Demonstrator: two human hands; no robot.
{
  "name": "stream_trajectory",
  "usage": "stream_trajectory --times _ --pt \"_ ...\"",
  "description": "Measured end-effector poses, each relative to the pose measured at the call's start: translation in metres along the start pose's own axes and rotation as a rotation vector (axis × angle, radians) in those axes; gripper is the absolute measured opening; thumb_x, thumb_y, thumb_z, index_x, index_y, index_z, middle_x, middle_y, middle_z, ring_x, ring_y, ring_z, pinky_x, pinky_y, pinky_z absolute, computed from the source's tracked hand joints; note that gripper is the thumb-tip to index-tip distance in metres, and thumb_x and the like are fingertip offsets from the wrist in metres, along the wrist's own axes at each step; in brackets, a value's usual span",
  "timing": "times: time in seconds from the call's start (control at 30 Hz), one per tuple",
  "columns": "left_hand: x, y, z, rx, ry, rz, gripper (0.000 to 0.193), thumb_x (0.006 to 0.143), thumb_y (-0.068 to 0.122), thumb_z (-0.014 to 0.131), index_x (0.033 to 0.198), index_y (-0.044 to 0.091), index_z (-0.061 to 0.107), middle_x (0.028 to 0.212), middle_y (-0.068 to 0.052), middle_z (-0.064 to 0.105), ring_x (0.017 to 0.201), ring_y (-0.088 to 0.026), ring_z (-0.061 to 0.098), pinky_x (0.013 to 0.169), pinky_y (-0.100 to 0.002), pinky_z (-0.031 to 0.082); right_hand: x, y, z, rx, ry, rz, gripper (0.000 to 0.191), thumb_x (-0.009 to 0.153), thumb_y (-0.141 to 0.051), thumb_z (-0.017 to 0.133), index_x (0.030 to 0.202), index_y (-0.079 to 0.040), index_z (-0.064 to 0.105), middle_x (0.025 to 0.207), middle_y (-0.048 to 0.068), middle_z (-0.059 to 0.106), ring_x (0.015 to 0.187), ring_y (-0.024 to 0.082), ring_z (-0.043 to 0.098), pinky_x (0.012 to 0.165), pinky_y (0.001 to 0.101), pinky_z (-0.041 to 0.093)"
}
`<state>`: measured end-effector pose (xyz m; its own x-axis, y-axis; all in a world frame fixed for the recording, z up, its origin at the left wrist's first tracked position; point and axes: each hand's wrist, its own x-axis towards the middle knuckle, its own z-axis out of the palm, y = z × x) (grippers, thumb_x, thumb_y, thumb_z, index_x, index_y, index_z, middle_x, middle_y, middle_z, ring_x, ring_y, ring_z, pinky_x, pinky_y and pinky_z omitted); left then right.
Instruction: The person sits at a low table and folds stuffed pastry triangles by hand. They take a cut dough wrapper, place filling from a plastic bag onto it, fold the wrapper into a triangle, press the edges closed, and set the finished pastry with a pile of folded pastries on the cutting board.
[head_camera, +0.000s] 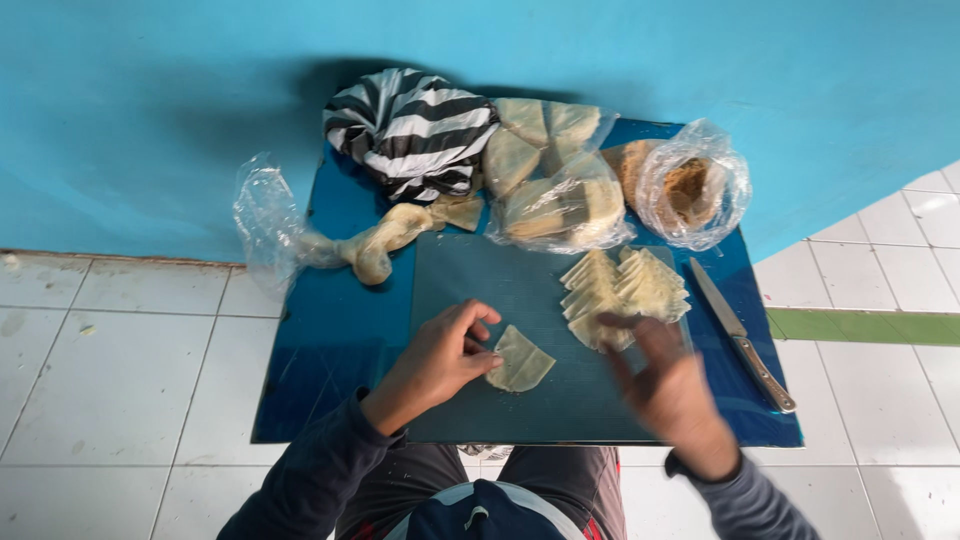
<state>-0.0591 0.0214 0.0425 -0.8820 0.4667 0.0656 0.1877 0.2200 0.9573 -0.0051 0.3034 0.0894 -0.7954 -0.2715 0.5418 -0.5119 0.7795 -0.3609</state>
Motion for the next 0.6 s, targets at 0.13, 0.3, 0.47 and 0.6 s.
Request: stream_trajectory --times 0.13,0.3,0.47,0.6 --pt "-0.014 0.008 0.005 0.148 0.059 -0.004 0.044 0.085 0.019 0.081 0.121 0.007 0.058 0.107 -0.012 0.063 0.079 -0.017 0.076 0.065 -0.031 0.062 0.031 0.083 -0.043 -0.351 0.105 0.214 0.015 0.099 -0.005 0.068 0.114 -0.003 0.068 0.102 0.013 0.074 0.094 0.035 0.071 0.083 0.0440 0.054" --pt "-0.031 0.016 0.014 0.551 0.190 0.060 0.040 0.084 0.025 0.083 0.108 0.002 0.060 0.100 -0.016 0.060 0.071 -0.027 0.067 0.059 -0.038 0.055 0.047 0.145 -0.027 -0.648 -0.009 0.322 0.020 0.094 -0.023 0.072 0.108 -0.008 0.071 0.099 0.014 0.075 0.092 0.036 0.069 0.084 0.0482 0.052" --pt "-0.035 0.015 0.022 0.634 0.202 0.004 0.029 0.086 0.028 0.080 0.092 0.006 0.062 0.091 -0.010 0.060 0.074 -0.025 0.065 0.062 -0.039 0.055 0.056 0.156 -0.012 -0.597 0.038 0.382 0.018 0.092 -0.019 0.070 0.107 -0.009 0.071 0.101 0.012 0.075 0.098 0.033 0.069 0.089 0.0483 0.050" --pt "-0.034 0.010 0.026 0.663 0.222 0.097 0.022 0.088 0.023 0.077 0.090 0.006 0.063 0.089 -0.008 0.060 0.075 -0.024 0.065 0.064 -0.039 0.054 0.068 0.156 -0.014 -0.673 0.134 0.353 0.010 0.097 -0.017 0.068 0.104 -0.009 0.070 0.096 0.011 0.071 0.095 0.033 0.067 0.085 0.0469 0.050"
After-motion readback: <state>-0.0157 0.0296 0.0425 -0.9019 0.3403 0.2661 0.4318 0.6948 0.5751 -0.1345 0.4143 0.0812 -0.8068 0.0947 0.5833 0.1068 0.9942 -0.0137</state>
